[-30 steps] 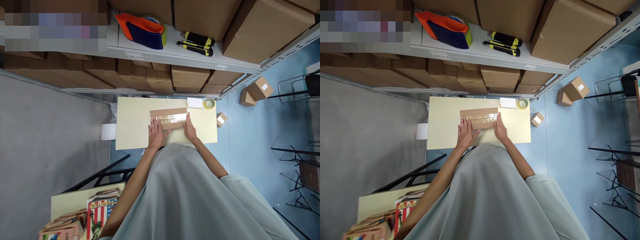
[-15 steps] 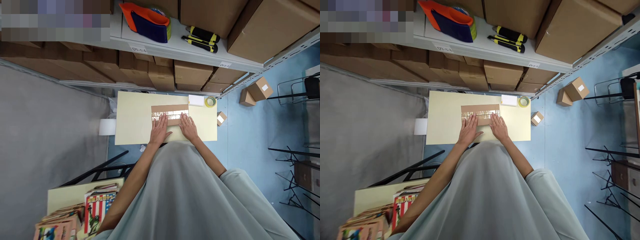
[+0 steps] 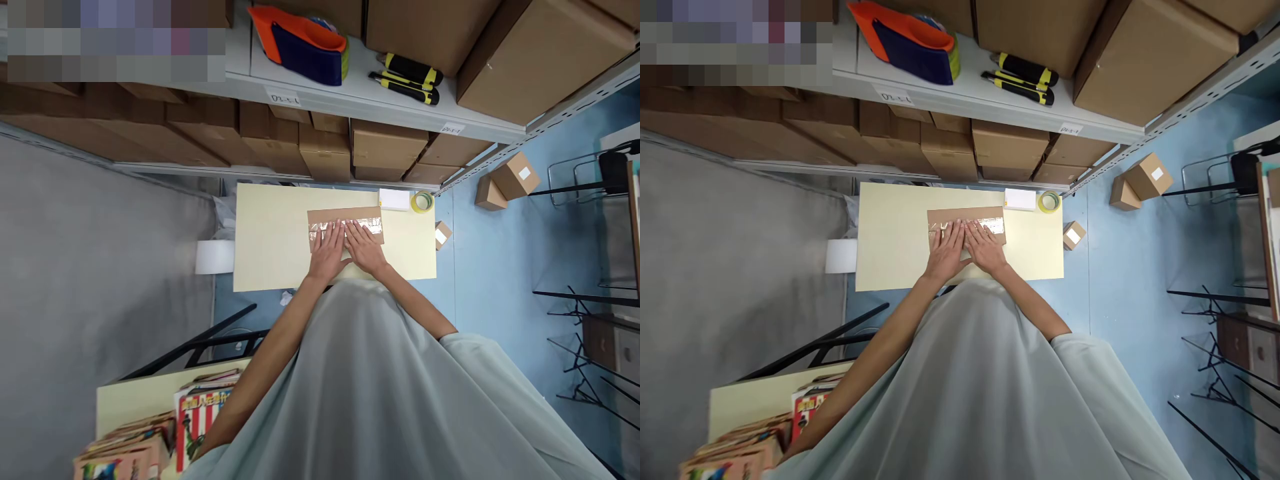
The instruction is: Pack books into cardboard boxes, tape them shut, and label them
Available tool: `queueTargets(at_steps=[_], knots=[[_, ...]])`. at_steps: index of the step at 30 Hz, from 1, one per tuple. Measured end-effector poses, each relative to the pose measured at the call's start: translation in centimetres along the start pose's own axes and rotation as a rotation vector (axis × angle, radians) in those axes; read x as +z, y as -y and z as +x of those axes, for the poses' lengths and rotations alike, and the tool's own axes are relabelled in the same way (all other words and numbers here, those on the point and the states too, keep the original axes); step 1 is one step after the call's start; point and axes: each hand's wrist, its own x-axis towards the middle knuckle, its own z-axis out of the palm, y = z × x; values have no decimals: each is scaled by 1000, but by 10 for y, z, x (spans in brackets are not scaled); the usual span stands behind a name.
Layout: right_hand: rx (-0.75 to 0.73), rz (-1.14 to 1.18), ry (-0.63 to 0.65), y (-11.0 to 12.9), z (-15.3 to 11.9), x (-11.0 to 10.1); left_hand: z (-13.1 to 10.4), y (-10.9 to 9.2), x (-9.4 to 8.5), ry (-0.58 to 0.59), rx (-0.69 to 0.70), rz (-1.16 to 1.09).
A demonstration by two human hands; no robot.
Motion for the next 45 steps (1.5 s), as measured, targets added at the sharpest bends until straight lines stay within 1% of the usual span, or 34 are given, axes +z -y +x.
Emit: queueTargets(at_steps=[2, 3, 7, 10, 12, 14, 17, 19, 21, 25, 26, 28, 30, 32, 34, 35, 37, 41, 43, 45], knots=[[6, 1, 10, -3, 5, 2, 6, 4, 2, 15, 15, 5], [30, 2, 4, -8, 4, 2, 5, 9, 2, 11, 10, 10], [189, 10, -64, -30, -13, 1, -14, 33, -1, -33, -59, 18], [242, 31, -88, -36, -22, 1, -24, 41, -5, -35, -81, 3], [262, 42, -101, -29, -21, 2, -22, 37, -6, -38, -93, -9], [244, 41, -105, -15, -15, 3, -14, 27, -5, -41, -66, -14], [128, 23, -59, 4, -3, 5, 3, 9, -2, -7, 43, -7], [81, 13, -26, 7, 0, 6, 10, 3, -1, 28, 88, 6], [103, 10, -29, -1, -4, 4, 9, 7, -2, 41, 96, 20], [216, 13, -68, -23, -23, -2, -10, 31, -9, 24, 69, 28], [235, 13, -70, -25, -26, -2, -16, 36, -11, 20, 53, 30], [258, 7, -71, -21, -28, -2, -24, 42, -13, 15, 17, 41], [235, -2, -58, -9, -23, 0, -25, 39, -13, 9, -1, 53], [159, -6, -33, 3, -17, 2, -20, 29, -10, 18, 28, 53], [79, 2, -10, 8, -13, 4, -14, 19, -6, 35, 65, 45], [64, 8, -6, 7, -14, 4, -12, 17, -4, 43, 73, 42], [92, 18, -18, 0, -20, 4, -14, 17, -2, 43, 47, 37], [204, 30, -52, -18, -39, 3, -31, 31, -2, 5, -59, 19], [230, 38, -66, -17, -41, 3, -37, 34, -4, -19, -95, 9], [215, 44, -76, -11, -34, 4, -33, 29, -6, -32, -90, 4]])
